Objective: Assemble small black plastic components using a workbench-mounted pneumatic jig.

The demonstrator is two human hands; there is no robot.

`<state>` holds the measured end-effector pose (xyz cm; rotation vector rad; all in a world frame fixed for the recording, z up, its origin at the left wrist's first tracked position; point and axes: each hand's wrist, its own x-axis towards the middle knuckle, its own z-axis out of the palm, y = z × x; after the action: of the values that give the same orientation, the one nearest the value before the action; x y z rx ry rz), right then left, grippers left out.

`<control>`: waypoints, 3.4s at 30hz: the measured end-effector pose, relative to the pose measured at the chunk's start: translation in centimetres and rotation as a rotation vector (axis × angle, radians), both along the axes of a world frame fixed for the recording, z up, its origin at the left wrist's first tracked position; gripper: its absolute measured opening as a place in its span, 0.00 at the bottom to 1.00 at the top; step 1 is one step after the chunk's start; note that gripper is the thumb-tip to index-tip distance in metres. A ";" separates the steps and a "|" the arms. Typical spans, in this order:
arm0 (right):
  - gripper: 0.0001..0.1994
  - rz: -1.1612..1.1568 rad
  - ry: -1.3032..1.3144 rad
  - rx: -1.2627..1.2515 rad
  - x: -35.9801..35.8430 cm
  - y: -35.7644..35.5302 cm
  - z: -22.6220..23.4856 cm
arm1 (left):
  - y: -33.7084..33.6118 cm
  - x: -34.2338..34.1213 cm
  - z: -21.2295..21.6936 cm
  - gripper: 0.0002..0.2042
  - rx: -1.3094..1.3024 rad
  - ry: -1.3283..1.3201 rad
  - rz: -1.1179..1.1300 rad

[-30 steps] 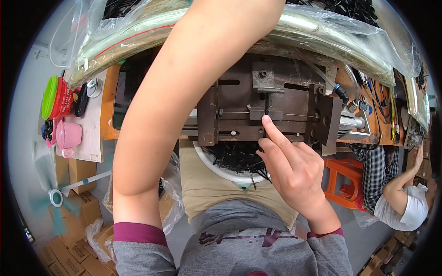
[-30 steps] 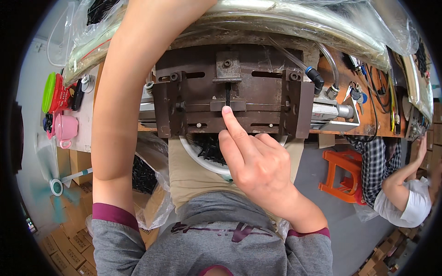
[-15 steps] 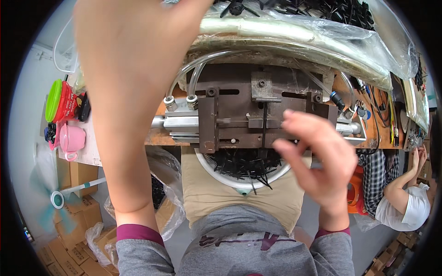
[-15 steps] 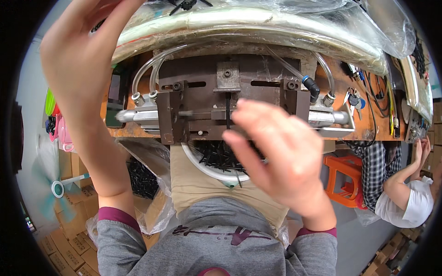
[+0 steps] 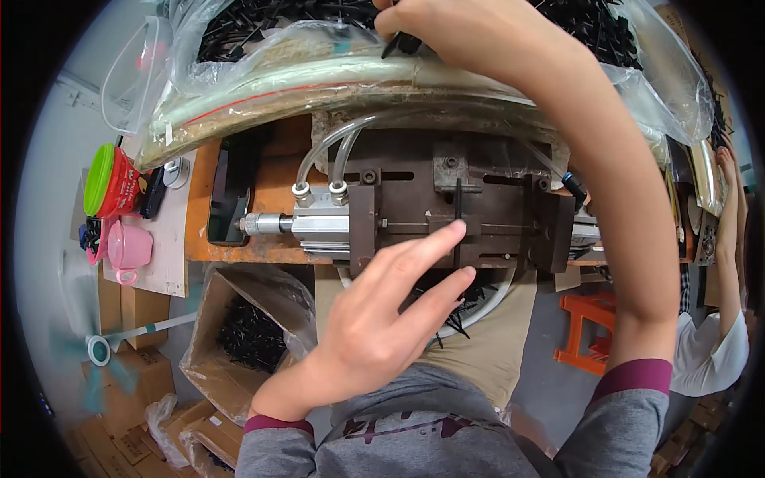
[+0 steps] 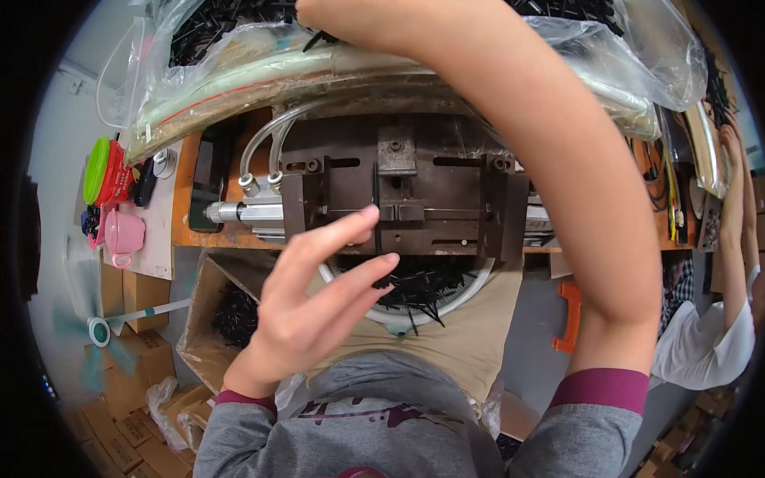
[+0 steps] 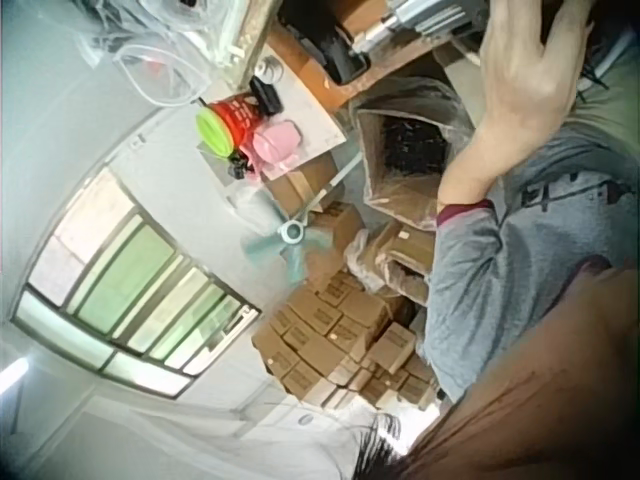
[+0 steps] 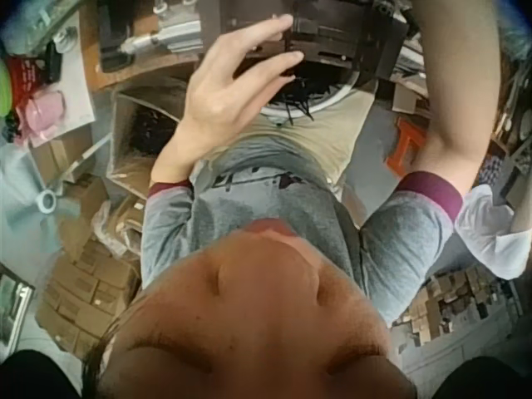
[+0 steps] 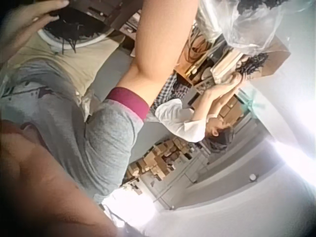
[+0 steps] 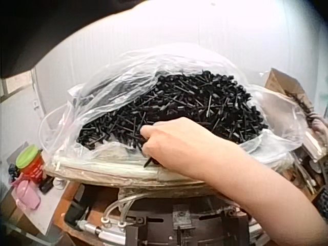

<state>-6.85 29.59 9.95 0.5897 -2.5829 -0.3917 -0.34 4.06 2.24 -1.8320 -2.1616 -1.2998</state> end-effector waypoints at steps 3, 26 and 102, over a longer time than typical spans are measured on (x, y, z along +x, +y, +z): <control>0.04 0.021 -0.067 0.025 0.1 -0.6 0.9 | -0.4 1.1 -3.1 0.19 -0.027 0.033 0.038; 0.06 0.038 0.418 -1.913 8.8 2.2 -0.9 | 1.0 1.1 -3.4 0.15 -0.125 0.134 0.086; 0.04 -0.373 -0.402 -2.323 21.2 -8.6 -6.8 | 0.0 2.0 -1.7 0.19 0.094 0.011 -0.162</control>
<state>14.33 20.94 3.16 -0.7133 -1.5910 2.3418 1.64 4.10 0.52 -2.0069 -1.9460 -1.3904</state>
